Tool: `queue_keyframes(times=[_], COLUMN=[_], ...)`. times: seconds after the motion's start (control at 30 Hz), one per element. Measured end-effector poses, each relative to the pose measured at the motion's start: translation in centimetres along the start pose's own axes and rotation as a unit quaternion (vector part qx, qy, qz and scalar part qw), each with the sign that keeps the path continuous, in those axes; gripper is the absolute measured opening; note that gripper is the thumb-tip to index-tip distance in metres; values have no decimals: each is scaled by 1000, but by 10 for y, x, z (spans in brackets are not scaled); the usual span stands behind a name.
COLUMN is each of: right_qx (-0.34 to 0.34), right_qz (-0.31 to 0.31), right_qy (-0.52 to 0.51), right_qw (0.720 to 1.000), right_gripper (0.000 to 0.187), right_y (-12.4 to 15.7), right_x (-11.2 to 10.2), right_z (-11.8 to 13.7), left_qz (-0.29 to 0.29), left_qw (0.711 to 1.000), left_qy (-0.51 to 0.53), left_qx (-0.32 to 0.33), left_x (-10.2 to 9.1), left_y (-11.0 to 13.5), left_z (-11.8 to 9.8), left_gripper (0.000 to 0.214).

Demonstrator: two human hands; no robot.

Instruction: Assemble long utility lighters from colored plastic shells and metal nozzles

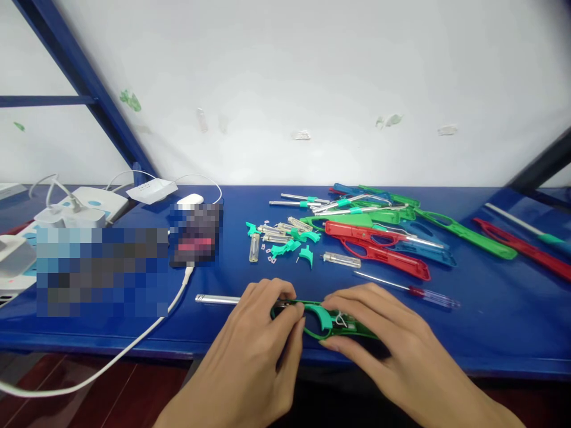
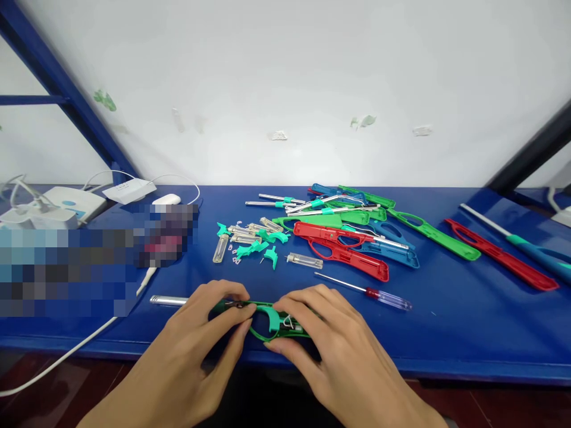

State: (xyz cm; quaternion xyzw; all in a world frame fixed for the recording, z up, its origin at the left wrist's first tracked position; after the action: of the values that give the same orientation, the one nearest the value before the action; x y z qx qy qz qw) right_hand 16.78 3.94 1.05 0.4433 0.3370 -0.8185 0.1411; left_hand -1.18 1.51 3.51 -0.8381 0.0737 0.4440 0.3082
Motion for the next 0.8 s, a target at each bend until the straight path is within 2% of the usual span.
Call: queue_keyframes(times=[0.13,0.27,0.37,0.47,0.6,0.8], right_qx=[7,41,63,41,21,85], right_qz=[4,-2,-37,-57,-88,-160], right_qy=[-8,-16,-6,-4,24,80], right_qw=[1000,999,997,998,996,980], right_gripper=[28,37,23,8,11,11], right_y=[-2,1,6,9,14,26], right_x=[-2,-15,-32,-42,-47,-71], right_z=[1,-5,-16,-23,-30,-58], left_qz=[20,19,7,-1,-14,-21], left_qw=[999,997,996,996,994,994], left_qy=[-25,-59,-73,-73,-76,-60], left_qx=[15,37,48,55,79,90], left_x=[0,-1,1,3,6,8], left_y=[-2,-3,-3,-4,-6,-6], left_z=[-3,-6,-7,-7,-6,-2], left_gripper=[19,20,17,15,16,15])
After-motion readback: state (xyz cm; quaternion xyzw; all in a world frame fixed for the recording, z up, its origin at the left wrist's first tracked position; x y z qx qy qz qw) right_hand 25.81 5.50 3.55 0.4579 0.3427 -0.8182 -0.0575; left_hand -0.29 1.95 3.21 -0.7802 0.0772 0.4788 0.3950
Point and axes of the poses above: each hand's wrist, its own y-axis away from the middle knuckle, its own x-axis out of the palm, z = x × y, the point moved 6 cm from there along -y, towards the middle knuckle, and after that the axes turned 2 degrees about y, right-handed, at the moved point
